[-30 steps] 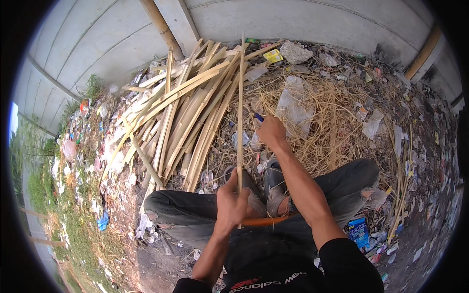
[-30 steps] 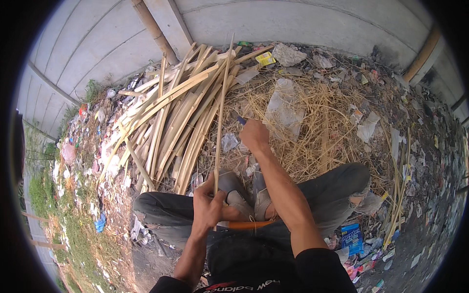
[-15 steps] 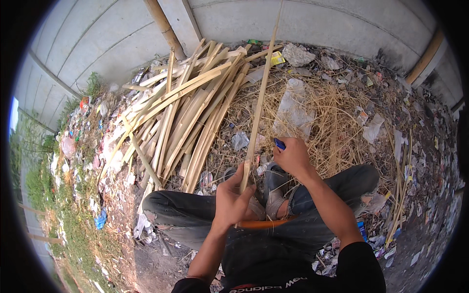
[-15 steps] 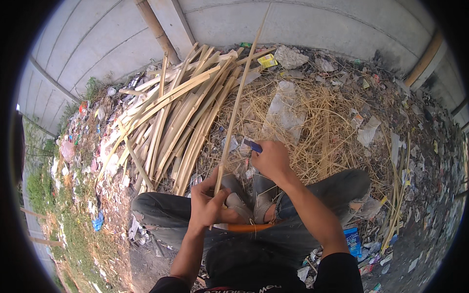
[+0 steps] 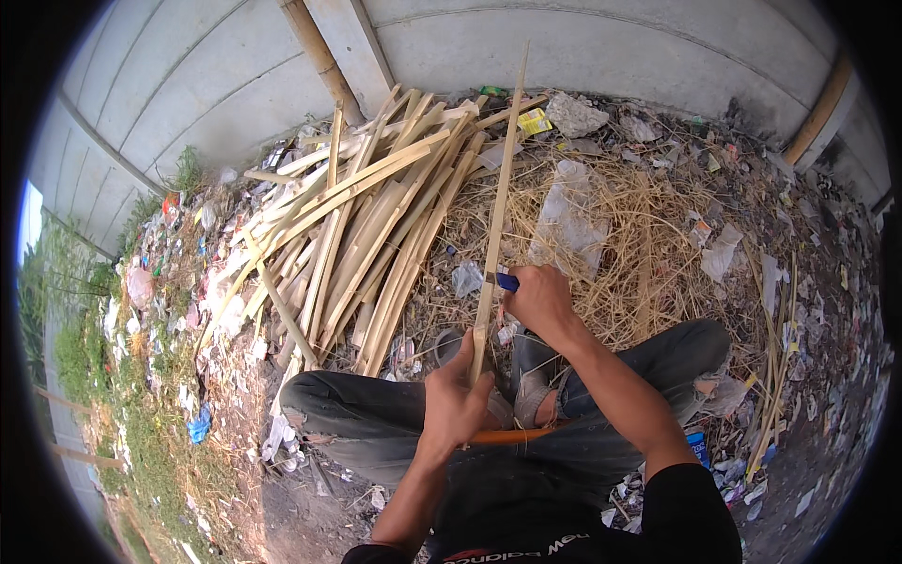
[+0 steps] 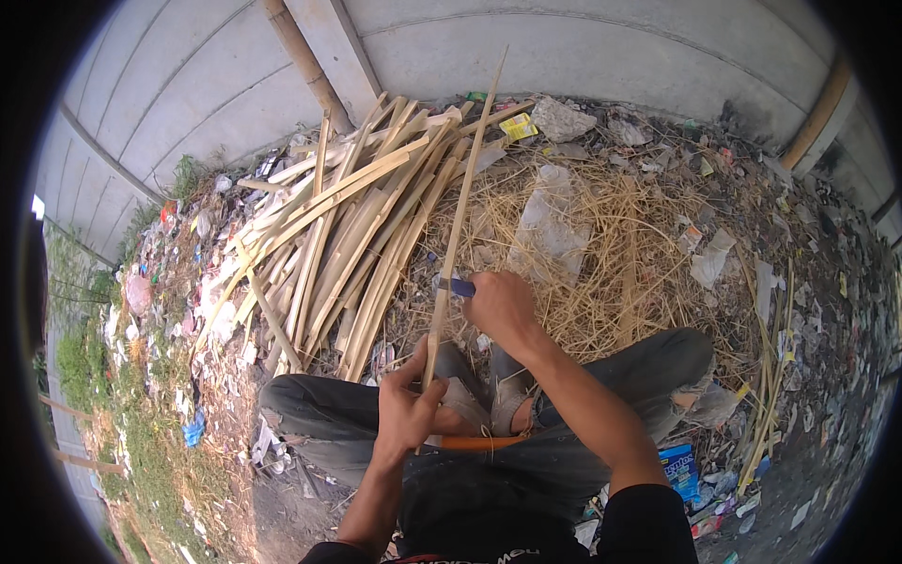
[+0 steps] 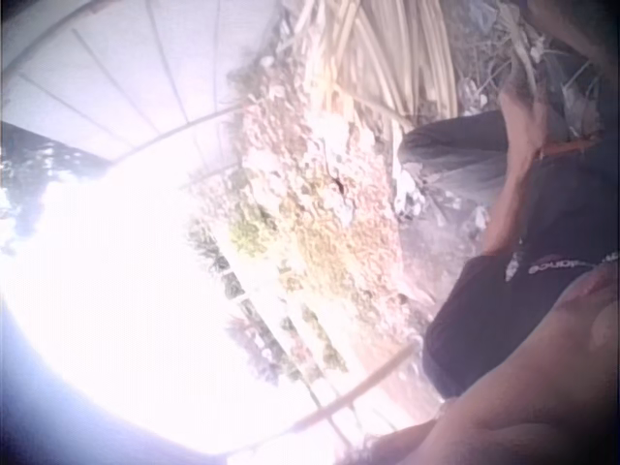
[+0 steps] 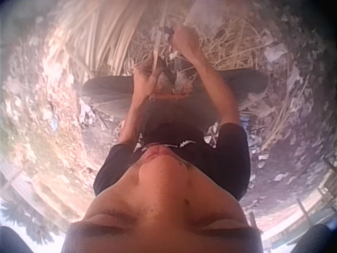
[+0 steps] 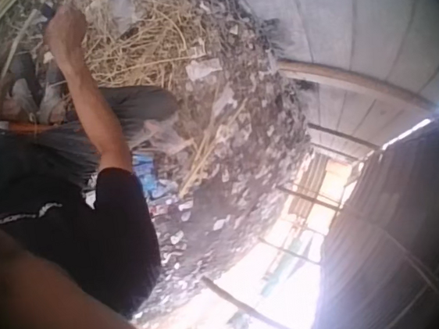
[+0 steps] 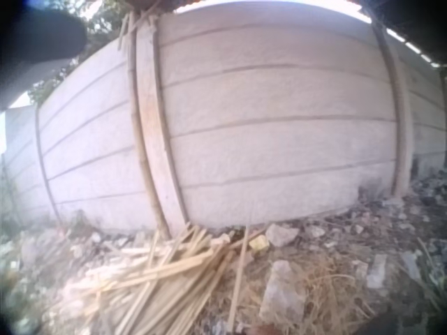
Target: The person sits on the ground and uses a blue utility knife to shave thin strips off a long bamboo pole. They hold the pole with their left hand and scrape along its length with the knife in their right hand, creating a pile of bamboo shavings.
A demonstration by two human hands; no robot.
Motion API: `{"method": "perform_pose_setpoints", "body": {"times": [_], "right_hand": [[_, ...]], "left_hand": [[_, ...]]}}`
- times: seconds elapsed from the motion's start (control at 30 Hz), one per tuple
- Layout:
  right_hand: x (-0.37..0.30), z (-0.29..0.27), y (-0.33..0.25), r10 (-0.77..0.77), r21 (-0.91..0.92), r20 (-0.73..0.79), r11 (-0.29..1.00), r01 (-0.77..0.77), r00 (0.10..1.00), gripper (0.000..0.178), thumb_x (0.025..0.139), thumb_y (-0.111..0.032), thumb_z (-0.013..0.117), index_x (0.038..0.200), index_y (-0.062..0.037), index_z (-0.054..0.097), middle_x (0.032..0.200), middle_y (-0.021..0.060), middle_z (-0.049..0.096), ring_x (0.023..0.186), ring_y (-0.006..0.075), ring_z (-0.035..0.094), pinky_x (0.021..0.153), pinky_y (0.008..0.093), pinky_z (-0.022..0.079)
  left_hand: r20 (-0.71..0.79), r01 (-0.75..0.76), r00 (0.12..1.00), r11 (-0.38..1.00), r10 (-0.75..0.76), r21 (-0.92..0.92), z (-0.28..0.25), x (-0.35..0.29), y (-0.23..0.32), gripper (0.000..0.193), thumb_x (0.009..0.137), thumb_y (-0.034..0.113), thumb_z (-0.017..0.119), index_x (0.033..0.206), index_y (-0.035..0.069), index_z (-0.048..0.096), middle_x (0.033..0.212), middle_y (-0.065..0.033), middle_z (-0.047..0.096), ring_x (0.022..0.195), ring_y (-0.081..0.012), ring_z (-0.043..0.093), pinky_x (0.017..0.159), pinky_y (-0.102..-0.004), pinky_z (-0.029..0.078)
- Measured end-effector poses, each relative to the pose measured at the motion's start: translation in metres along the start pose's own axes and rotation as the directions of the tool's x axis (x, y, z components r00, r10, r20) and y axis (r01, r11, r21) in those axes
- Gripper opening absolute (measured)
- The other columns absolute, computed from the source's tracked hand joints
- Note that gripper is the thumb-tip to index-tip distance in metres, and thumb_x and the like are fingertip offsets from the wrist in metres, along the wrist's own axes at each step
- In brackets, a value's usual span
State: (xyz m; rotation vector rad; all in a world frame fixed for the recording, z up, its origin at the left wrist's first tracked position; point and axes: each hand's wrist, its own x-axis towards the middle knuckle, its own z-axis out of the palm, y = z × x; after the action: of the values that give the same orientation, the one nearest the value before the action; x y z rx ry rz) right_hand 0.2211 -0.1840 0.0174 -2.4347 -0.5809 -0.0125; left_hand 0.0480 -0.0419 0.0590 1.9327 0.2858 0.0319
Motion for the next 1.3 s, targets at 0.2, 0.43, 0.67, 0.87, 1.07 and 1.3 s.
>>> {"method": "perform_pose_setpoints", "body": {"times": [0.2, 0.43, 0.67, 0.87, 1.07, 1.3], "right_hand": [[0.032, 0.013, 0.032, 0.136, -0.137, -0.009, 0.981, -0.135, 0.991, 0.017, 0.079, -0.01, 0.072, 0.088, 0.0042, 0.074, 0.087, 0.0292, 0.073, 0.086, 0.0477, 0.073, 0.077, 0.0553, 0.058], [0.104, -0.054, 0.169, 0.475, 0.009, -0.308, 0.868, -0.497, 0.824, 0.026, 0.083, -0.018, 0.076, 0.088, 0.0071, 0.073, 0.09, 0.0294, 0.073, 0.086, 0.0473, 0.072, 0.077, 0.0544, 0.056], [0.063, -0.064, 0.13, 0.455, 0.844, 0.194, 0.374, -0.384, 0.869, 0.044, 0.094, -0.05, 0.078, 0.093, -0.0083, 0.063, 0.057, -0.0108, 0.034, 0.045, 0.0032, 0.031, 0.043, 0.0272, 0.024], [0.023, -0.014, 0.094, 0.171, 0.952, 0.263, 0.116, -0.285, 0.949, 0.037, 0.105, -0.04, 0.069, 0.08, -0.0187, 0.052, 0.057, -0.0111, 0.033, 0.045, 0.0028, 0.029, 0.045, 0.0267, 0.022], [0.019, 0.0, 0.097, 0.207, 0.969, 0.167, 0.148, -0.199, 0.964, 0.034, 0.108, -0.03, 0.067, 0.08, -0.0183, 0.051, 0.059, -0.0121, 0.035, 0.048, 0.0017, 0.029, 0.046, 0.0255, 0.021], [0.012, 0.003, 0.098, 0.195, 0.964, 0.129, 0.204, -0.169, 0.972, 0.03, 0.107, -0.035, 0.068, 0.087, -0.0128, 0.062, 0.062, -0.0114, 0.04, 0.053, 0.0017, 0.033, 0.049, 0.0262, 0.025]], "left_hand": [[0.108, 0.168, 0.979, 0.985, -0.172, 0.042, -0.006, -0.008, 0.023, 0.067, 0.09, 0.006, 0.066, 0.152, -0.012, 0.047, 0.11, -0.0246, 0.075, 0.1, -0.0168, 0.071, 0.091, -0.0305, 0.056], [0.28, 0.249, 0.943, 0.938, -0.179, -0.239, -0.004, -0.104, -0.04, 0.066, 0.093, -0.001, 0.071, 0.154, -0.007, 0.049, 0.105, -0.0074, 0.072, 0.092, -0.0098, 0.064, 0.082, -0.0257, 0.053], [0.454, 0.472, 0.858, 0.721, -0.241, -0.508, -0.026, -0.098, -0.08, 0.063, 0.093, -0.005, 0.072, 0.154, 0.002, 0.054, 0.084, 0.0008, 0.064, 0.058, -0.002, 0.046, 0.051, -0.0205, 0.035], [0.544, 0.459, 0.824, 0.749, -0.158, -0.478, -0.02, -0.077, -0.095, 0.051, 0.097, 0.004, 0.072, 0.147, 0.001, 0.06, 0.088, -0.0043, 0.07, 0.06, -0.0105, 0.059, 0.055, -0.0259, 0.048], [0.113, -0.443, 0.893, 0.807, 0.435, 0.391, -0.059, -0.025, -0.035, 0.07, 0.095, 0.041, 0.075, 0.148, -0.001, 0.058, 0.14, -0.0243, 0.061, 0.115, -0.0351, 0.067, 0.095, -0.0441, 0.058], [-0.769, -0.719, -0.502, 0.303, 0.396, 0.625, -0.039, -0.008, 0.139, 0.066, 0.111, 0.056, 0.034, 0.156, 0.01, 0.047, 0.169, -0.0177, 0.032, 0.147, -0.0285, 0.044, 0.119, -0.0526, 0.036]]}}
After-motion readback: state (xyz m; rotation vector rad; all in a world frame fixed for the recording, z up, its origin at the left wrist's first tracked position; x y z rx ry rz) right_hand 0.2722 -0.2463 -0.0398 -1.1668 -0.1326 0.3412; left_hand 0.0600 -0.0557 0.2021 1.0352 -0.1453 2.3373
